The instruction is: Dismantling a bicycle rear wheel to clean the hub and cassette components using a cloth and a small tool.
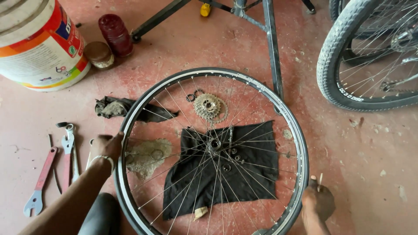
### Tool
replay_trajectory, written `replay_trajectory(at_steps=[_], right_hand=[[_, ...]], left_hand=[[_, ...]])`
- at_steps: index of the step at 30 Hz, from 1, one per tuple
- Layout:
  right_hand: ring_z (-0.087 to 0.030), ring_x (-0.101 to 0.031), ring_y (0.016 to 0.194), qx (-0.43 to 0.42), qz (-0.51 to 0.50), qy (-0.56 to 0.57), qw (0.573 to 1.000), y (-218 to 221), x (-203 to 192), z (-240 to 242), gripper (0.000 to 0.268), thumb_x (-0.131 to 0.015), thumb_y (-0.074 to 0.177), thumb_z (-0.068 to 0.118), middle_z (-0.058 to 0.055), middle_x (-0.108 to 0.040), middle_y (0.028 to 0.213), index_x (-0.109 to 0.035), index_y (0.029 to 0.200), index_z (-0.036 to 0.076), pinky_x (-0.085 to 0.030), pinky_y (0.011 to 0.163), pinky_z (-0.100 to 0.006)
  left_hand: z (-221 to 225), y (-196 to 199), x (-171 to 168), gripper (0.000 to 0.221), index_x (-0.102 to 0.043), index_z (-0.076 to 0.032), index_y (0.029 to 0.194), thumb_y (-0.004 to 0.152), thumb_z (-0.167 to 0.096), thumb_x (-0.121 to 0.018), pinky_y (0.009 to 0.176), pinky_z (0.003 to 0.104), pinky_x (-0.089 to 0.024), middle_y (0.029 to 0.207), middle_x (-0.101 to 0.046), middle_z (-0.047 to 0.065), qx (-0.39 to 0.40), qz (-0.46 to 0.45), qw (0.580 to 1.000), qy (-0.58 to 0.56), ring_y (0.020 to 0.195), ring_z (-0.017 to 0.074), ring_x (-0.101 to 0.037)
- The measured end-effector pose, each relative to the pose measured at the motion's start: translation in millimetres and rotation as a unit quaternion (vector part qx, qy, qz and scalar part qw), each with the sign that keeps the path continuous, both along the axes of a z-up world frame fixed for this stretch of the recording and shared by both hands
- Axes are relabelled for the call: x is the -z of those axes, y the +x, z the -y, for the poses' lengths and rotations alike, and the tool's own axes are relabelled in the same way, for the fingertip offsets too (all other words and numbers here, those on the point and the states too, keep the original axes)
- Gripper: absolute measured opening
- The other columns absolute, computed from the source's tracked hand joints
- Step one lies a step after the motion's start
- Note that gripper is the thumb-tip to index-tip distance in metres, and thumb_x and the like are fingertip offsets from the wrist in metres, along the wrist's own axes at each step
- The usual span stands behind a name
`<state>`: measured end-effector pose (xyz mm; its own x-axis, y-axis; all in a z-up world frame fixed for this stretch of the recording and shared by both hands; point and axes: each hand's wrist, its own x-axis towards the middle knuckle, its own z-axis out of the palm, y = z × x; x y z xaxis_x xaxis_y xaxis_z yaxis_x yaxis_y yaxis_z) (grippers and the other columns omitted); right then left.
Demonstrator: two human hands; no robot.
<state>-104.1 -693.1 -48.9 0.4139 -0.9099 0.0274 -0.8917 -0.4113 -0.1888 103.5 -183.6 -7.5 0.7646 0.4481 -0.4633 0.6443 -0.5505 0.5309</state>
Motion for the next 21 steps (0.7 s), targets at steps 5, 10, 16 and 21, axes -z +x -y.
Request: replay_trajectory(at_steps=[5,10,16,21], right_hand=[[-0.029,-0.058,0.056,0.237,0.193,0.181,0.935,32.3,-33.7,-39.1,0.065,-0.049,0.104,0.055,-0.015,-0.064,0.075,-0.068,0.082,-0.003,-0.047,0.052,-0.042],[-0.025,-0.051,0.054,0.167,0.286,0.131,0.934,31.3,-65.7,-27.1,0.063,-0.054,0.107,0.051,-0.014,-0.060,0.070,-0.065,0.080,-0.005,-0.043,0.047,-0.041],[-0.007,-0.053,0.071,0.022,0.527,0.107,0.843,79.5,-144.2,10.9,0.033,-0.044,0.110,0.034,0.001,-0.061,0.088,-0.062,0.101,0.008,-0.043,0.062,-0.023],[0.002,-0.034,0.054,0.023,0.503,0.195,0.842,108.7,-211.6,52.2,0.030,-0.044,0.105,0.047,0.013,-0.052,0.077,-0.064,0.101,0.025,-0.027,0.044,-0.018]], left_hand=[[-1.4,4.5,41.9,0.058,-0.039,-0.001,0.135,0.094,-0.042,-0.037,0.107,0.044,-0.025,0.137,-0.037,0.019,-0.218,0.019,0.937,-0.270,0.128,0.0311,-0.034],[19.0,8.0,-47.9,0.044,-0.051,-0.009,0.092,0.086,-0.053,-0.048,0.074,0.034,-0.028,0.094,-0.041,0.007,-0.258,0.104,0.921,-0.271,0.086,0.0197,-0.036],[35.3,47.2,-124.7,0.029,-0.059,-0.014,0.089,0.098,-0.040,-0.051,0.050,0.018,-0.036,0.072,-0.054,-0.005,-0.201,0.263,0.770,-0.546,0.056,0.0038,-0.047],[51.9,73.3,-179.3,0.022,-0.057,-0.015,0.088,0.098,-0.033,-0.051,0.057,0.016,-0.040,0.074,-0.055,-0.006,-0.163,0.353,0.644,-0.659,0.061,0.0032,-0.049]])
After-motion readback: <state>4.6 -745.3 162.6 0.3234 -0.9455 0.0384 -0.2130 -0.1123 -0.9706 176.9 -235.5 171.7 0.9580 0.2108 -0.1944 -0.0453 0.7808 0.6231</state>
